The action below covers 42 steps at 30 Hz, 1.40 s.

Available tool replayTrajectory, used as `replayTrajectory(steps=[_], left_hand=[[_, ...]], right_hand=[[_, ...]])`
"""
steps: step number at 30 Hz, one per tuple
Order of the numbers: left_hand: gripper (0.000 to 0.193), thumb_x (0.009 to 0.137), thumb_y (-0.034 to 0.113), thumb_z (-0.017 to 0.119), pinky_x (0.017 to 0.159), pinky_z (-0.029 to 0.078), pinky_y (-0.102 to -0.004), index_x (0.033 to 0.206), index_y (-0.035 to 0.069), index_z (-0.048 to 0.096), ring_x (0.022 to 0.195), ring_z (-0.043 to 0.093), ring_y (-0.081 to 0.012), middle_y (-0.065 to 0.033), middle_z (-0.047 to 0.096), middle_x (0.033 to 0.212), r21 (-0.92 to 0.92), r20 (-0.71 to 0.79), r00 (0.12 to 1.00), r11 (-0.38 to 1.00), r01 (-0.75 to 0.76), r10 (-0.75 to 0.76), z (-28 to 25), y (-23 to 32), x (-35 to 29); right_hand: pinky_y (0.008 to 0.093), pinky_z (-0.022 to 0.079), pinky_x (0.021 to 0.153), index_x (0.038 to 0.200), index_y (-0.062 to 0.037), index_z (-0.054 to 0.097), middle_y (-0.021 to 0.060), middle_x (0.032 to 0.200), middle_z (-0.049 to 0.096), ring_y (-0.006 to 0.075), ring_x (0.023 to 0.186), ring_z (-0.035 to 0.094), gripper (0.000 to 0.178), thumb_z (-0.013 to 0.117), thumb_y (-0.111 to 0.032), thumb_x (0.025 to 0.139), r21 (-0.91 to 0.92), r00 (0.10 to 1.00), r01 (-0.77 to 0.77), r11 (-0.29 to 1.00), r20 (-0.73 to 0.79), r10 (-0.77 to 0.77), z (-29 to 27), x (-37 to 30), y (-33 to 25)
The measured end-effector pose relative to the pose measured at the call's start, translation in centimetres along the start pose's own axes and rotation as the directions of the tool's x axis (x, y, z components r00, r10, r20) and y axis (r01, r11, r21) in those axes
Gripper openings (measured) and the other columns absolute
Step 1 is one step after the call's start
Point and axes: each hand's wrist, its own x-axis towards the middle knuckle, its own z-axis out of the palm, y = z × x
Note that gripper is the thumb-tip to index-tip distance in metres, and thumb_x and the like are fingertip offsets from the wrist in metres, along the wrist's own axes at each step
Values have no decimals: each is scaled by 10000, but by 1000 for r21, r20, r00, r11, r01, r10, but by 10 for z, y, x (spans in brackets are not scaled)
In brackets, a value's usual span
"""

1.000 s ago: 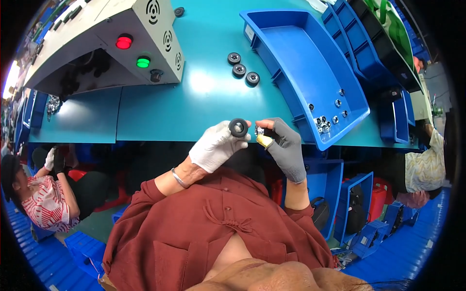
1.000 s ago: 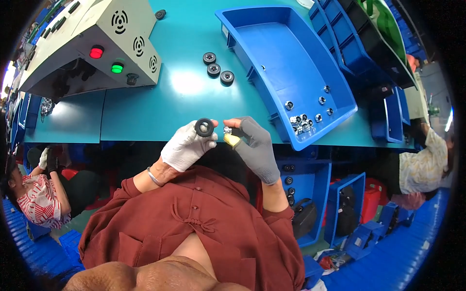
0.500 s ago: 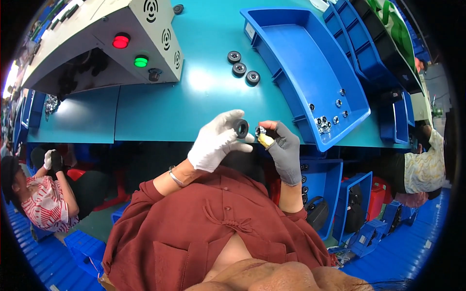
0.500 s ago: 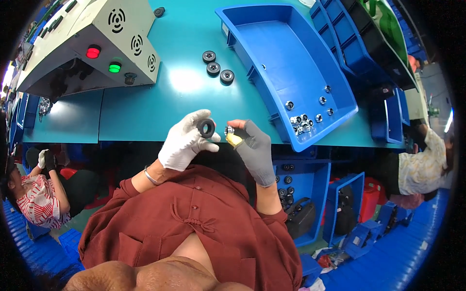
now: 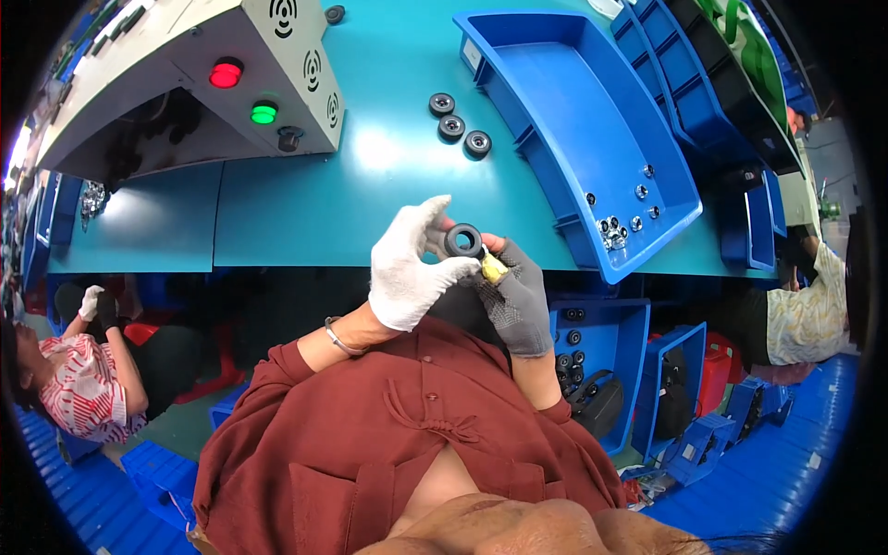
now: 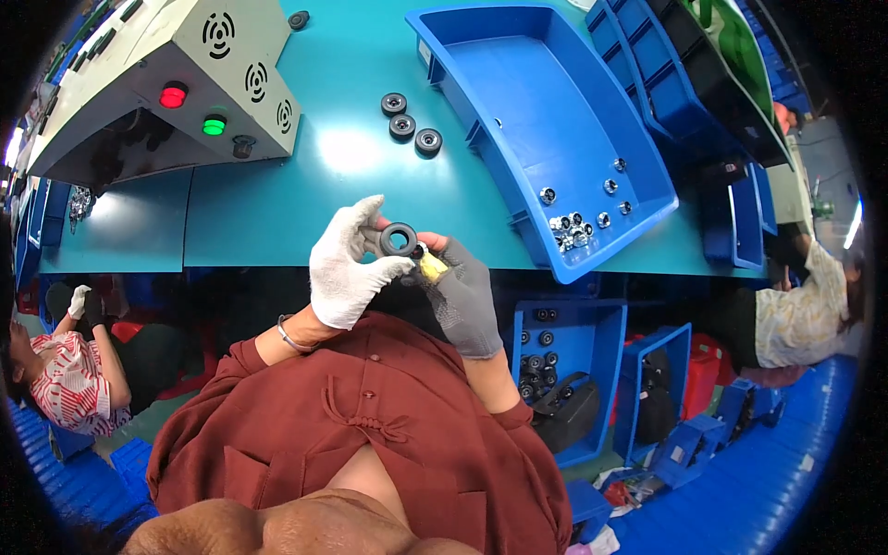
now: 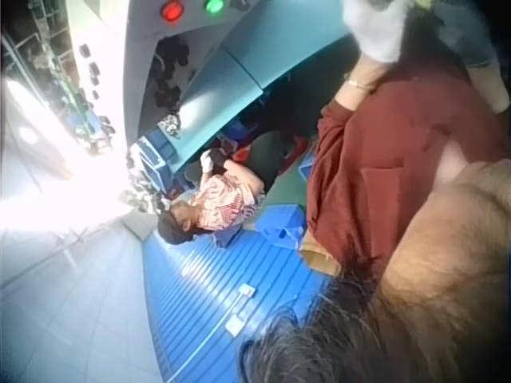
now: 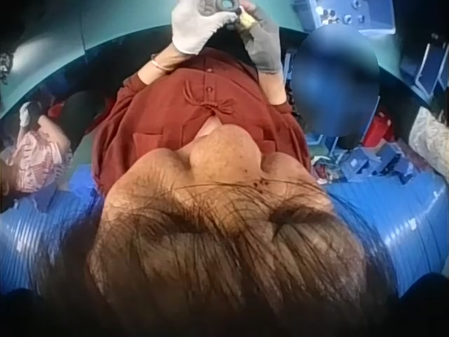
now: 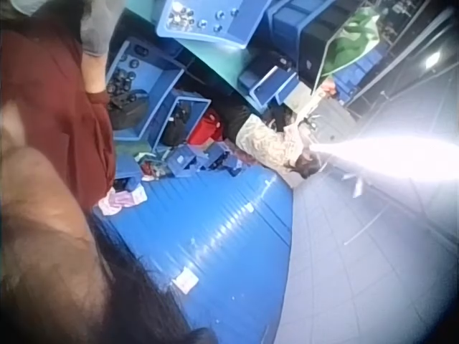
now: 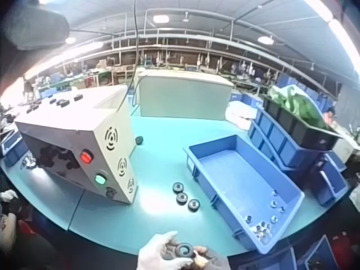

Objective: Assemble small circular parts by inserting yellow components into black rings on a factory assembly line.

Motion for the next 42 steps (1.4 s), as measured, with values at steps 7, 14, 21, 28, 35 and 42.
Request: replayTrajectory(steps=[7,14,21,28,35,42], left_hand=[[643,760,-85,806,883,523,-286,1344,-16,545,993,633,-142,-72,608,1146,-120,10,998,990,70,-69,5,-6,-10],[408,887,-48,693,936,509,-280,1285,-37,602,1071,629,-145,-94,650,1209,-251,22,984,951,179,-179,6,-4,-12],[257,927,67,702,818,518,-254,1155,-42,658,930,647,-108,-90,705,1049,-289,108,913,866,408,-394,1,-2,-4],[277,972,171,679,829,526,-268,1135,-47,627,917,644,-123,-90,679,1034,-569,244,833,622,538,-497,-3,-13,2],[227,964,120,644,831,511,-262,1134,-28,670,924,624,-122,-70,688,1045,-66,94,962,963,262,-255,8,-6,0],[182,937,101,695,789,501,-305,1059,-26,649,851,611,-208,-96,596,946,120,-59,953,949,-290,299,10,-4,-5]], right_hand=[[243,502,885,1254,38,591,75,1180,646,114,1039,619,293,579,-28,969,56,1000,28,998,8,-29,2,1,10],[243,498,895,1169,35,642,49,1133,651,111,1008,617,271,692,23,903,-427,909,349,835,-62,-411,6,6,19],[353,521,783,1134,1,646,150,1005,632,299,912,628,399,719,48,744,-852,714,510,118,343,-610,12,12,6],[328,523,839,1206,8,632,115,1023,619,229,963,633,383,710,-6,831,-776,876,374,508,117,-467,29,5,-14],[308,493,892,1158,-12,665,103,1065,644,207,1025,624,311,696,-73,855,-710,906,357,607,104,-411,11,5,-15],[249,510,864,1158,11,684,29,1084,660,93,993,626,276,722,-31,888,-296,946,321,899,146,-290,12,5,-14]])
